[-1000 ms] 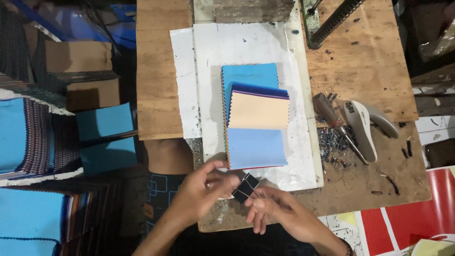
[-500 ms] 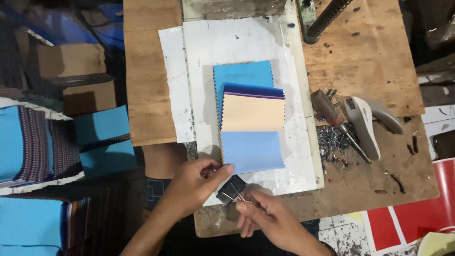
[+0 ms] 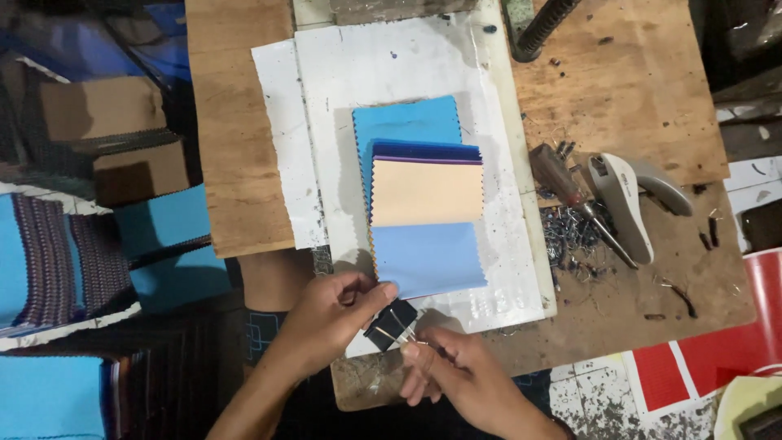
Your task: Assembling notebooks by aligning covers and pages, securing them with a binder clip, and punching holes using a drill press.
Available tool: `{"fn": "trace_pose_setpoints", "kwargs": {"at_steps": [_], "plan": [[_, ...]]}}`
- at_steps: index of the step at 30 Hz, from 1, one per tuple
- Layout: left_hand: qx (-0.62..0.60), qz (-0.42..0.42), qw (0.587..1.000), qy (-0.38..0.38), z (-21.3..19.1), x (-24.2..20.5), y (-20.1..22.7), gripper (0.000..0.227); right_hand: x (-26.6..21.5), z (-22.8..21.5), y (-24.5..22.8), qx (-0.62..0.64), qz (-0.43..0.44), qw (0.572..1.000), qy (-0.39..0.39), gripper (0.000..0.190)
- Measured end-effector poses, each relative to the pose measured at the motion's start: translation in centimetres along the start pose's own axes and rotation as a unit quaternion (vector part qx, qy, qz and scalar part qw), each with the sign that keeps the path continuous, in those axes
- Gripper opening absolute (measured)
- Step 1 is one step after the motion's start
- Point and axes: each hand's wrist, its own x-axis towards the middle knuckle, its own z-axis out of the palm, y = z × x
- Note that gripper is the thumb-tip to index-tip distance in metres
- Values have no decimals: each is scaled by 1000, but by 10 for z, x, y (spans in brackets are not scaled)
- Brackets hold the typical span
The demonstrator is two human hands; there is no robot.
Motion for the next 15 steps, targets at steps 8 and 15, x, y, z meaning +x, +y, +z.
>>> {"fn": "trace_pose_setpoints", "kwargs": {"at_steps": [8, 15], "plan": [[-17, 7, 1000, -1, 3, -4, -6, 33, -8, -6, -9, 29, -25, 997, 60, 40], [-27, 47, 998, 27, 10, 6, -24, 33, -12, -3, -5, 148, -70, 977, 137, 38]]}}
